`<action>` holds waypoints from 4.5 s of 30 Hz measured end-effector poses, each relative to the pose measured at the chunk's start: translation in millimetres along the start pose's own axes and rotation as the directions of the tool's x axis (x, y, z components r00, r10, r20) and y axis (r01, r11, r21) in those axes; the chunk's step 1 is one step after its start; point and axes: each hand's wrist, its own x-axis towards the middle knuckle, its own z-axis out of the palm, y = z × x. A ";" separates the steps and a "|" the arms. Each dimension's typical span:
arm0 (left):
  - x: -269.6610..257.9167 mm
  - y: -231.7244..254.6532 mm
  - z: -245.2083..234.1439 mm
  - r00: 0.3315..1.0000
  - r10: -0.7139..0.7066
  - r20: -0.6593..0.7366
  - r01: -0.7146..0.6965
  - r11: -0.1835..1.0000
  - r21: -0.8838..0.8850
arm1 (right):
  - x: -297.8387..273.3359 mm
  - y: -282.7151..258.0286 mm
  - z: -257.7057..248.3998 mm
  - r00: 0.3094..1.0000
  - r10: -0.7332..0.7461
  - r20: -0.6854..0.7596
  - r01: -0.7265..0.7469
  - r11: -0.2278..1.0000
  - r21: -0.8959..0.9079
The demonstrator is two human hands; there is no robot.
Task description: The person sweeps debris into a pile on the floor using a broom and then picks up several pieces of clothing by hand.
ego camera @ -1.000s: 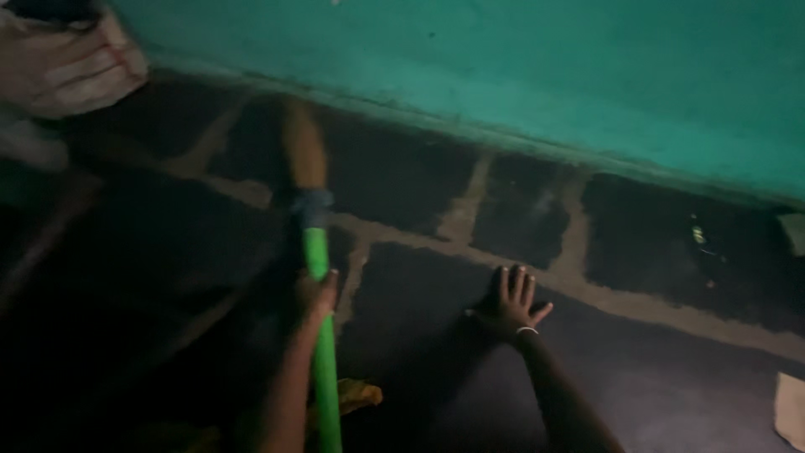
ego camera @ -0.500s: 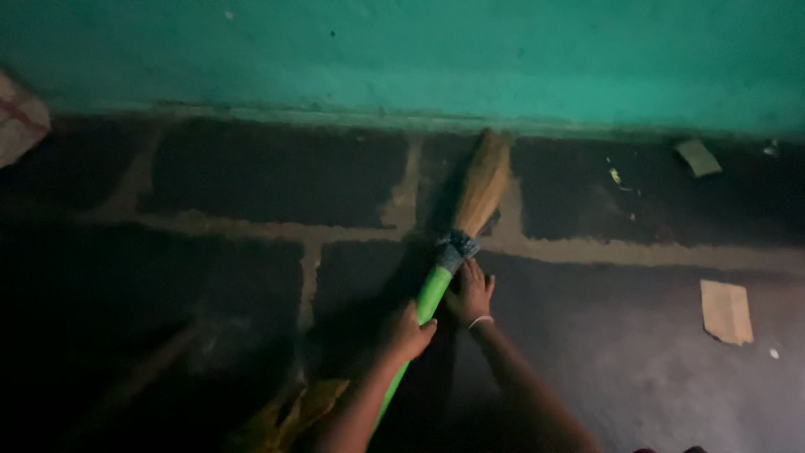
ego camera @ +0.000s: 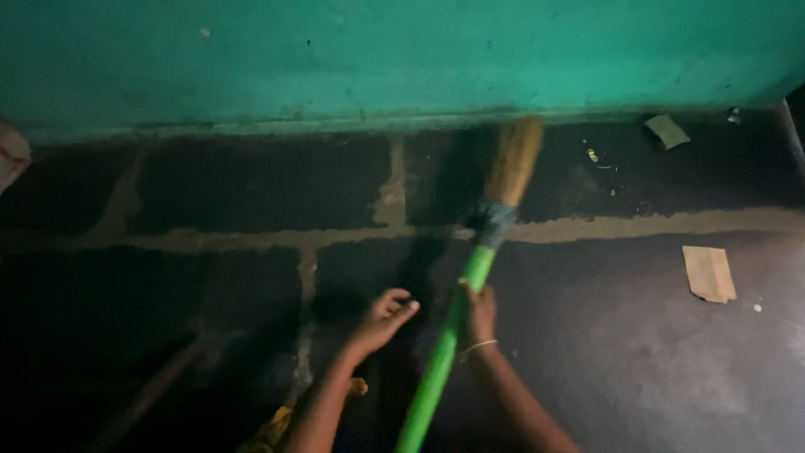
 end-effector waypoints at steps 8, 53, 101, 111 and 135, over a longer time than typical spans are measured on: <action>-6.4 9.6 -45.9 0.946 -0.247 -0.209 0.323 0.661 0.677 | -12.5 -70.4 -47.8 0.983 0.090 0.163 -0.040 0.957 -0.286; 22.7 23.9 -46.1 0.892 -0.415 -0.177 0.398 0.539 0.742 | 56.9 -85.2 -150.4 0.991 0.099 -0.088 -0.124 0.923 -0.364; 117.6 153.0 -43.4 0.981 0.170 -0.097 0.000 0.494 0.869 | -61.4 40.7 -44.1 0.823 0.338 0.456 0.497 -0.041 -0.867; 132.7 127.6 -49.1 0.978 0.181 -0.108 0.033 0.373 0.927 | -17.9 -88.3 -228.4 0.955 -0.102 -0.278 -0.243 0.265 -0.933; 125.1 168.9 49.1 0.990 0.029 0.135 -0.138 0.286 0.948 | 24.1 -16.9 -304.9 0.871 0.029 -0.490 -0.232 0.904 -0.359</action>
